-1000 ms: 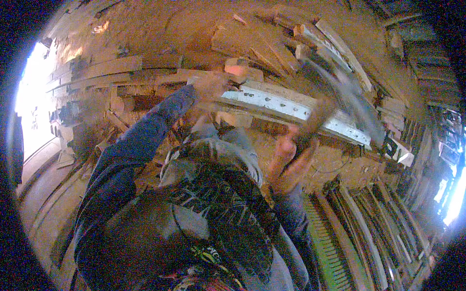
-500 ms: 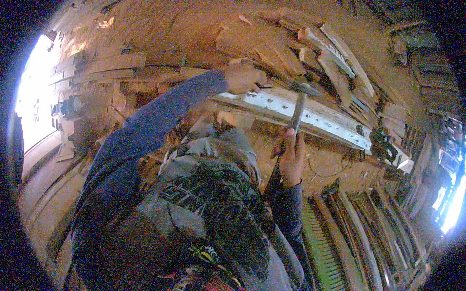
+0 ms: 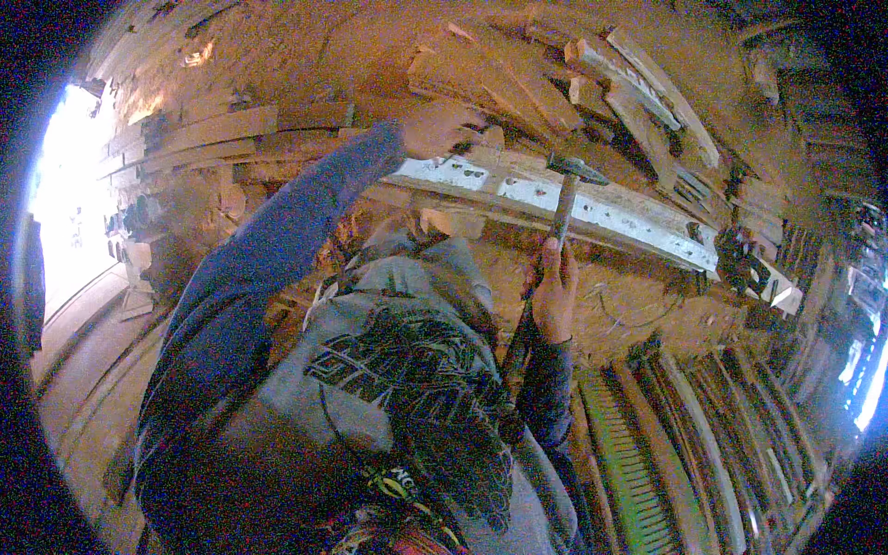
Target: The person hammers nails into a long white wooden plank using a hammer and nail set. The person repeatedly positions nails and strikes them to secure the plank in a cluttered workshop.
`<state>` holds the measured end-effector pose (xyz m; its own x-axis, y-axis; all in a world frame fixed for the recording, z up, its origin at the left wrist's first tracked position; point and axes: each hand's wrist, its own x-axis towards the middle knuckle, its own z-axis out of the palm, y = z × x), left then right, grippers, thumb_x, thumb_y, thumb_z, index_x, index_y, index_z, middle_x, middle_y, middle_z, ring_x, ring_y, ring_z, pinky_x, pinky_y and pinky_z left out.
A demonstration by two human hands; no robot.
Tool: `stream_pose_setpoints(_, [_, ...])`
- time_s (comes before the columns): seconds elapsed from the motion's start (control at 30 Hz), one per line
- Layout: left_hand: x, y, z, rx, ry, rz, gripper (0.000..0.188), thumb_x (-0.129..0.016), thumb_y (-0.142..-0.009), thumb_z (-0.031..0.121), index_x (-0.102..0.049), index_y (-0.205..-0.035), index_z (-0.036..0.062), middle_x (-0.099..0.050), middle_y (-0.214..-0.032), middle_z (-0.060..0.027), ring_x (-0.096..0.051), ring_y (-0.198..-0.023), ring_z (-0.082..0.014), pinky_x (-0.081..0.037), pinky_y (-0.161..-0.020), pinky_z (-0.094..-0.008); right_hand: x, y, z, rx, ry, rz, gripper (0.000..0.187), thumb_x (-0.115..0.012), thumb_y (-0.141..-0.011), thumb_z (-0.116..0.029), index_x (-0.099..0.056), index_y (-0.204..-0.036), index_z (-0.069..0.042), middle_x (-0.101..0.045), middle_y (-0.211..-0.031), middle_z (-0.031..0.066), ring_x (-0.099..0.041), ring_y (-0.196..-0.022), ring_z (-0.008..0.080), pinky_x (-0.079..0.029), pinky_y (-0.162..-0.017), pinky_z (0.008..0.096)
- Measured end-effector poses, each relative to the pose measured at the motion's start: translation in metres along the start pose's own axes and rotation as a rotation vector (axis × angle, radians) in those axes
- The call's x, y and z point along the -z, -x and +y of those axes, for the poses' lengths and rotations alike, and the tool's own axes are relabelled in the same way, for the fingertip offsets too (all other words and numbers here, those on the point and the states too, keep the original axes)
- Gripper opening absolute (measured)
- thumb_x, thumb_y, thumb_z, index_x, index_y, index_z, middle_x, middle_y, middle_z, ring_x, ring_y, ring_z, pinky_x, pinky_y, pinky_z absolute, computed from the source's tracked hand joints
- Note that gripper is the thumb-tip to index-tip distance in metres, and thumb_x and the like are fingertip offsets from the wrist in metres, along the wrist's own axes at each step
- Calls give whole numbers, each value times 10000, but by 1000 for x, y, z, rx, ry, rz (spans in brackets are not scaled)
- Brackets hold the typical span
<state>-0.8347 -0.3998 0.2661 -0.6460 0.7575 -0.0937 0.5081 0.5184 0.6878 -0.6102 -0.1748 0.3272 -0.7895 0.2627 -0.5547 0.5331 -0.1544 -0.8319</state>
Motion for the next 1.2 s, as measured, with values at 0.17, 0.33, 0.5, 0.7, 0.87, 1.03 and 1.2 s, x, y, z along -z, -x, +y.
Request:
stream_pose_setpoints(0.17, [10,59,-4,148,239,247,230,-578,-960,200,-649,-1060,6,-695,-934,-188,-662,-907,-406,-517,-794,-454,-6,7,-7,5,17,49,361,-522,-1026,-425,-582,-1056,-71,-454,-602,-31,-426,-473,61,-348,-415,227])
stream_pose_setpoints(0.33, [14,73,-2,156,105,272,270,-565,-960,246,-695,-1102,57,-686,-1036,-245,-659,-958,-426,-529,-837,-488,-10,15,-16,-16,126,-9,238,-547,-1025,-390,-588,-1017,-156,-483,-665,-64,-429,-497,47,-362,-423,237])
stream_pose_setpoints(0.5, [11,79,1,151,111,341,190,-613,-940,157,-641,-1052,7,-688,-987,-204,-648,-957,-423,-514,-788,-475,-16,21,-21,-22,169,-33,250,-546,-1025,-393,-560,-988,-145,-475,-668,-59,-427,-500,56,-366,-428,245])
stream_pose_setpoints(0.7, [13,83,0,123,85,260,217,-612,-933,187,-679,-1073,35,-691,-1006,-214,-658,-956,-413,-523,-820,-472,-27,27,-24,2,205,-41,309,-497,-1041,-399,-508,-955,-103,-445,-611,-27,-425,-448,67,-363,-406,228])
stream_pose_setpoints(0.87, [7,78,-9,29,79,190,246,-652,-891,193,-708,-1097,72,-724,-1053,-166,-693,-990,-355,-542,-886,-446,-26,35,-25,133,346,-73,308,-467,-1054,-373,-510,-980,-77,-441,-613,-29,-413,-455,65,-362,-422,236])
stream_pose_setpoints(1.03, [4,76,-18,-102,115,110,280,-684,-872,159,-704,-1129,49,-725,-1089,-155,-709,-991,-305,-543,-897,-415,-33,44,-28,587,737,-37,310,-443,-1058,-334,-529,-1078,-37,-463,-614,-7,-449,-475,77,-360,-429,250])
stream_pose_setpoints(1.2, [1,76,-11,63,591,66,275,-689,-875,169,-713,-1122,52,-729,-1062,-158,-713,-969,-287,-547,-887,-403,-45,42,-29,625,929,-13,335,-482,-1034,-325,-536,-1146,-14,-576,-726,109,-566,-583,286,-438,-538,390])
